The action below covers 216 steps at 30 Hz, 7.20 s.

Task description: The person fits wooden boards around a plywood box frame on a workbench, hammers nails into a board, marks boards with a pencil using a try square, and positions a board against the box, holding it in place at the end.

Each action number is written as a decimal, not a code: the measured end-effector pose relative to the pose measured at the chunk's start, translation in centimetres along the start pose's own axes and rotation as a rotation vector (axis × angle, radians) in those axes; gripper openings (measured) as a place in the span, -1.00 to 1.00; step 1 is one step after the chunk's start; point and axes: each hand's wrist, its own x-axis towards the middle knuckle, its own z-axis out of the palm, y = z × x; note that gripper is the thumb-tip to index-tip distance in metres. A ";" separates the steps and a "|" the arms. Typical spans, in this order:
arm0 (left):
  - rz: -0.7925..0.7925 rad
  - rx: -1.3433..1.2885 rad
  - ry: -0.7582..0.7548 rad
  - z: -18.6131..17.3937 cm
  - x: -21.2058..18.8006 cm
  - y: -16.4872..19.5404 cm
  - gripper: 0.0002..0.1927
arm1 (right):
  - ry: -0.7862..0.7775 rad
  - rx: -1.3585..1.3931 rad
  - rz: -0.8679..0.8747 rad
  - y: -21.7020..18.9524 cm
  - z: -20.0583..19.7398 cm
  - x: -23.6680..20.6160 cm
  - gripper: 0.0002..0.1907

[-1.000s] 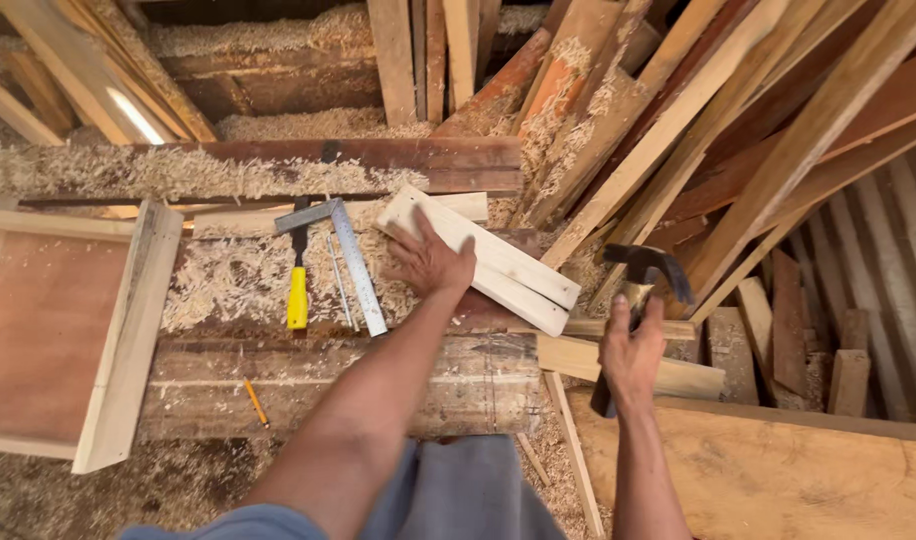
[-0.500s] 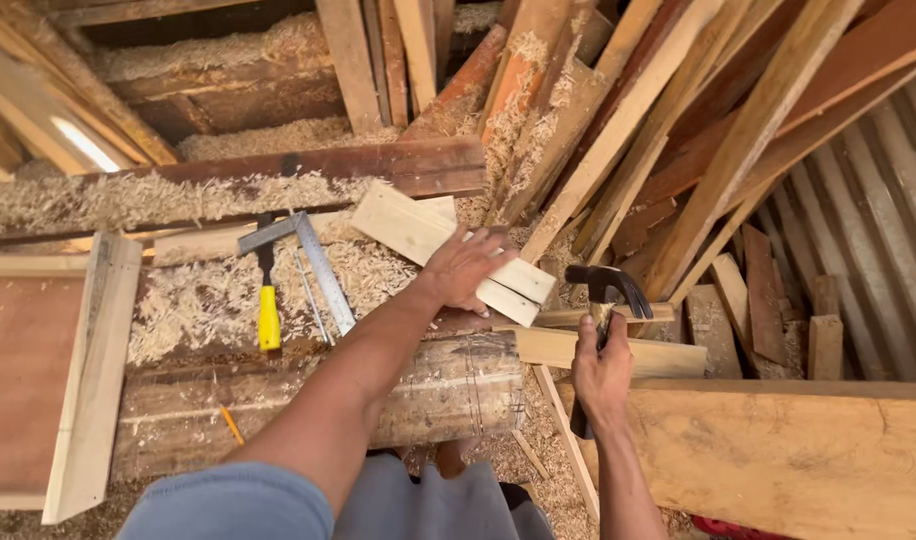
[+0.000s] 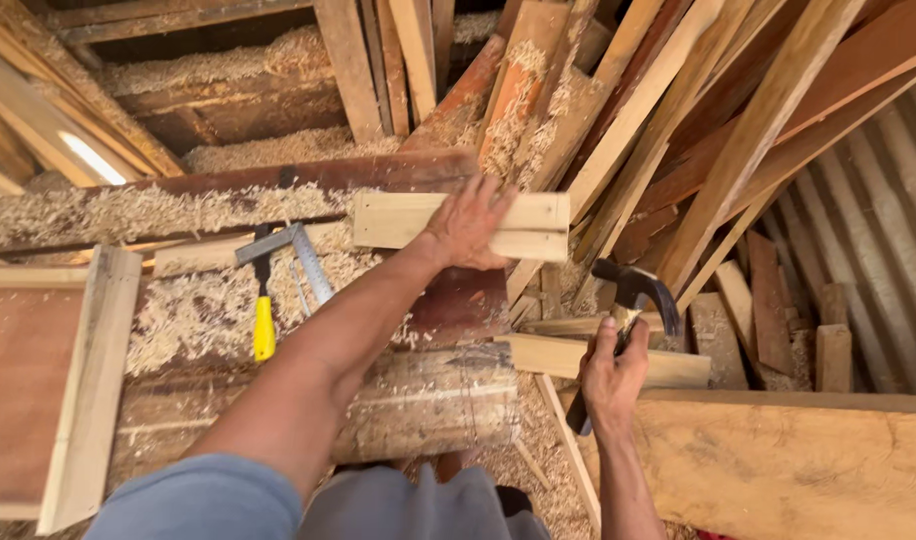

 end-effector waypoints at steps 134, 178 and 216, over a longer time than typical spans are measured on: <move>-0.987 -0.099 0.263 -4.2 -73.2 -5.1 0.09 | -0.848 0.306 0.119 0.8 44.7 -33.3 -0.76; -1.031 -0.756 1.249 -10.5 -118.1 -46.5 0.22 | -1.332 -0.172 0.200 -12.5 94.1 -73.0 -0.75; -0.765 -2.066 0.443 3.2 -132.8 -65.1 -0.21 | -0.552 -0.249 -0.282 -10.1 108.7 -85.5 -0.63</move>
